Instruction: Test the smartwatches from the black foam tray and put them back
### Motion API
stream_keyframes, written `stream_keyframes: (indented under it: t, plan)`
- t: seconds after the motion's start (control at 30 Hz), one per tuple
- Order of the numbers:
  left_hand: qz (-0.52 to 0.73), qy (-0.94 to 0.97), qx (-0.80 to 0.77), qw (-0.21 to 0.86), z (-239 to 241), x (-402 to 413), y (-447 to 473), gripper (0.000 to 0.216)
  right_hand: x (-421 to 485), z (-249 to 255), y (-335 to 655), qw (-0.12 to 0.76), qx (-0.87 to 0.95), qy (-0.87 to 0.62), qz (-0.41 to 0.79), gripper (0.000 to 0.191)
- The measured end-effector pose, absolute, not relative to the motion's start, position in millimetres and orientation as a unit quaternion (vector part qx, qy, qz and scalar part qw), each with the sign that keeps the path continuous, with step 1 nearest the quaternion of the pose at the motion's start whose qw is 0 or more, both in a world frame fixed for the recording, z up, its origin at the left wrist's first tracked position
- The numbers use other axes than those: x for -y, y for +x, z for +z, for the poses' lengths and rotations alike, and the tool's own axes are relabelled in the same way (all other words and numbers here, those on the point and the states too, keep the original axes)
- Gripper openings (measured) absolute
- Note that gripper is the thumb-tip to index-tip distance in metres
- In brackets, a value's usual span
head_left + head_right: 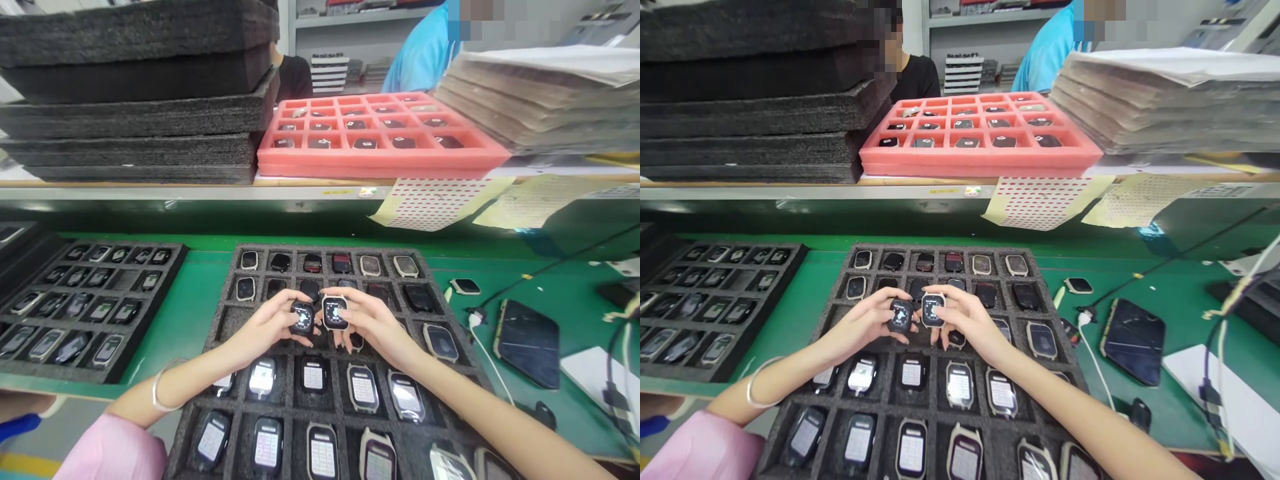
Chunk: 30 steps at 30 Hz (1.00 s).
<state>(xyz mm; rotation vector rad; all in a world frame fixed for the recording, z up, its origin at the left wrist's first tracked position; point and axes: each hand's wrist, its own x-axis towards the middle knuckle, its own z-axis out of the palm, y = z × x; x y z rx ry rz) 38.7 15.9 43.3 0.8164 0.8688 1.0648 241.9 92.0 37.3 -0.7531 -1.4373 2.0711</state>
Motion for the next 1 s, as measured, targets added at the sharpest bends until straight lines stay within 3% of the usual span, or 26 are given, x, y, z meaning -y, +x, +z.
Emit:
stream_keyframes:
  t: [0.6,0.73,1.0]
  plan:
    - [0.474,0.457,-0.416,0.627,28,-19,34,0.031,-92,32,240,0.237,0.564,-0.289,0.737,0.042]
    - [0.460,0.513,-0.448,0.570,23,-19,34,0.042,-91,34,239,0.233,0.551,-0.256,0.759,0.043]
    - [0.403,0.597,-0.498,0.483,22,-17,31,0.032,-89,37,241,0.196,0.589,-0.258,0.740,0.037]
